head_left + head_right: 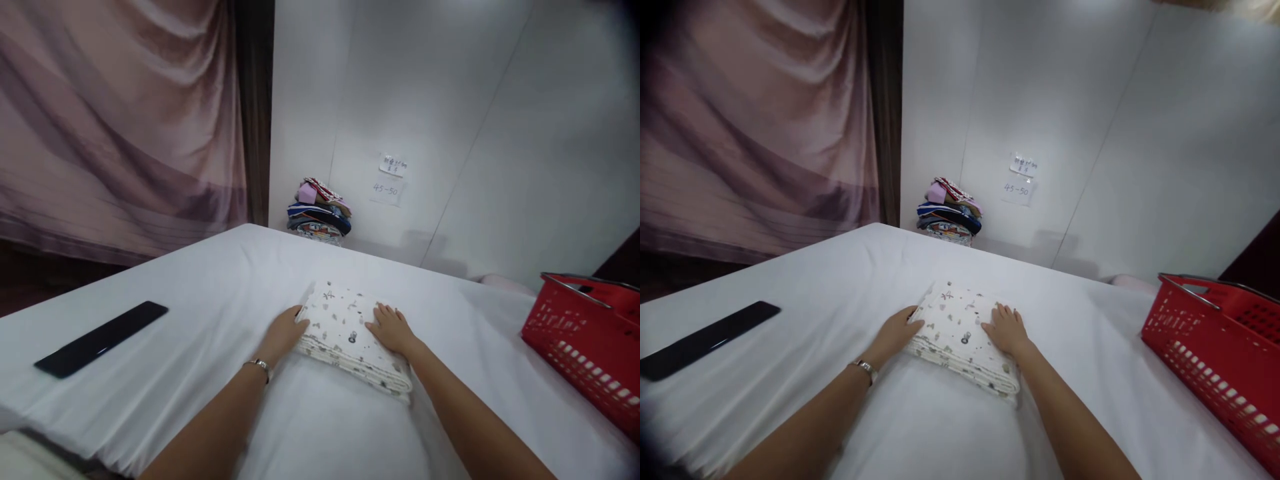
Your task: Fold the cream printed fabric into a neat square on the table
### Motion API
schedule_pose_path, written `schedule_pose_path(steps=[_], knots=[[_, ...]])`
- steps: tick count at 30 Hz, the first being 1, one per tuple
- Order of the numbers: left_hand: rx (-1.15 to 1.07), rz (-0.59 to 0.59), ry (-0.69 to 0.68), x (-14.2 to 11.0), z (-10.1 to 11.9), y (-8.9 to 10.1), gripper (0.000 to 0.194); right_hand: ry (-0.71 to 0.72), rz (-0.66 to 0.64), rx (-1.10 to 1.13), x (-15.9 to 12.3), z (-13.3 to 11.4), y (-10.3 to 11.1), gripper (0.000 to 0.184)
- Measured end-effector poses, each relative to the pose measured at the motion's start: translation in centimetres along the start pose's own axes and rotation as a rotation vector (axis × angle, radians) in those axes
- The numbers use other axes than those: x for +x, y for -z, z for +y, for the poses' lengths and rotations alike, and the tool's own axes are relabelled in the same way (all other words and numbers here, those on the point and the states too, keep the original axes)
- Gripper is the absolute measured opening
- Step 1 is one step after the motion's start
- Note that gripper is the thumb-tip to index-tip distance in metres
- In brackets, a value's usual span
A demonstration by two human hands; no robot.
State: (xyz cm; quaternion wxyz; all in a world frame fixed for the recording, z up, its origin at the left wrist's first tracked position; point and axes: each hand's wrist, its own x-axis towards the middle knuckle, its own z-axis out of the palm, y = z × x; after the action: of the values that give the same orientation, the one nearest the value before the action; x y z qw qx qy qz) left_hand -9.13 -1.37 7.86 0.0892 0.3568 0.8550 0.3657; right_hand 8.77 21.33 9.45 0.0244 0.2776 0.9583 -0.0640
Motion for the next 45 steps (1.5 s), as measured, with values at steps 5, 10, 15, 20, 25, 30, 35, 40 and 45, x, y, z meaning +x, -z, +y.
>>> schedule_pose_path(steps=[5,10,15,20,25,30,35,40,45], knots=[[0.014,0.027,-0.014,0.0,-0.2,-0.4,0.036,0.113,0.017,0.074,2.3,-5.4,3.0,0.068],[-0.005,0.045,-0.063,0.0,-0.5,-0.6,0.034,0.321,0.072,0.118,6.3,-10.5,2.9,0.071],[0.002,0.046,-0.058,0.0,-0.7,-0.8,0.036,0.344,0.007,0.082,8.5,-10.7,-0.8,0.070],[0.028,0.045,-0.045,-0.1,-0.5,-0.7,0.038,0.344,0.025,0.086,8.8,-10.0,-2.2,0.071],[0.028,0.037,-0.040,-0.2,-0.3,-0.5,0.038,0.326,-0.026,0.083,8.6,-10.6,-1.2,0.070],[-0.008,0.019,-0.023,-0.1,-0.2,-0.4,0.037,0.322,-0.049,0.097,7.7,-9.6,1.7,0.071],[0.007,0.025,0.010,0.1,-0.2,-0.5,0.038,0.181,0.081,-0.012,5.4,-3.3,2.1,0.069],[-0.004,0.014,0.008,0.2,-0.1,-0.4,0.036,-0.038,0.033,-0.068,3.6,1.8,-0.7,0.066],[0.011,0.014,0.010,0.2,0.1,-0.2,0.037,-0.042,-0.004,-0.026,3.8,1.7,-0.2,0.065]])
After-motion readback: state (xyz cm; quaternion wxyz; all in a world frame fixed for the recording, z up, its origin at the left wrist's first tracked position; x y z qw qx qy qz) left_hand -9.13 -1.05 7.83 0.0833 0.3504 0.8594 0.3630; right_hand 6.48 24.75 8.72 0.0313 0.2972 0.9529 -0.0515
